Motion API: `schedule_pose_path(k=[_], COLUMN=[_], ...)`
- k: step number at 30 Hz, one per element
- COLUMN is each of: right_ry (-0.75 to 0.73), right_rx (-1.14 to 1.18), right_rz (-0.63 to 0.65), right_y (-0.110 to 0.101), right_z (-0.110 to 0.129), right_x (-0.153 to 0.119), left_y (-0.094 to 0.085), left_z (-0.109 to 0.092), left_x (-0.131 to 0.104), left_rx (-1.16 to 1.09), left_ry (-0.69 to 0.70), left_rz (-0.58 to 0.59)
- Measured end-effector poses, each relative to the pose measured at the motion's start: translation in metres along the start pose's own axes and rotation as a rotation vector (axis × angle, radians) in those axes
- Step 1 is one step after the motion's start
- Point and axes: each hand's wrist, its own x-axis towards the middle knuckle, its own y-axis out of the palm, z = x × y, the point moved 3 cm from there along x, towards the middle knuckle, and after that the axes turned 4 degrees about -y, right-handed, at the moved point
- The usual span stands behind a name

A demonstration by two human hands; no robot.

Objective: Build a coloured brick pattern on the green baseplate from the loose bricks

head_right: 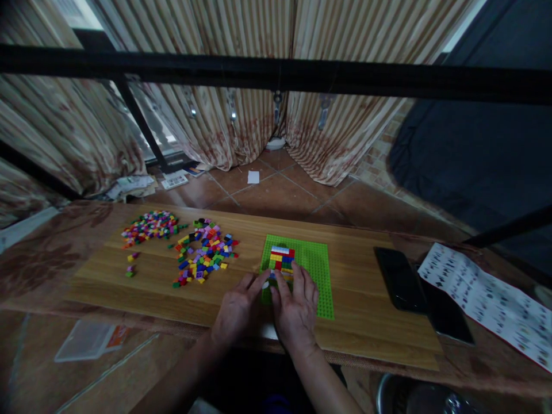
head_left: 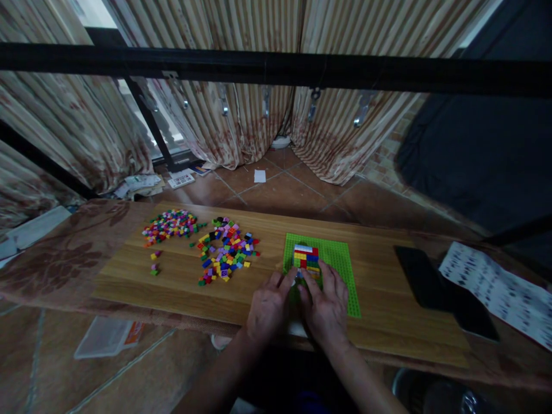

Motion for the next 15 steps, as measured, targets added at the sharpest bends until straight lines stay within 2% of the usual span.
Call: schedule_pose_path(k=[15], right_ry=[-0.013], right_rx=[0.022], right_rz=[0.027], right_y=[0.0026], right_z=[-0.0010], right_x=[0.0060], left_y=[0.0047], left_z=[-0.0075], left_x=[0.0061], left_rx=[0.232], left_ry=[-0.040], left_rz=[0.017])
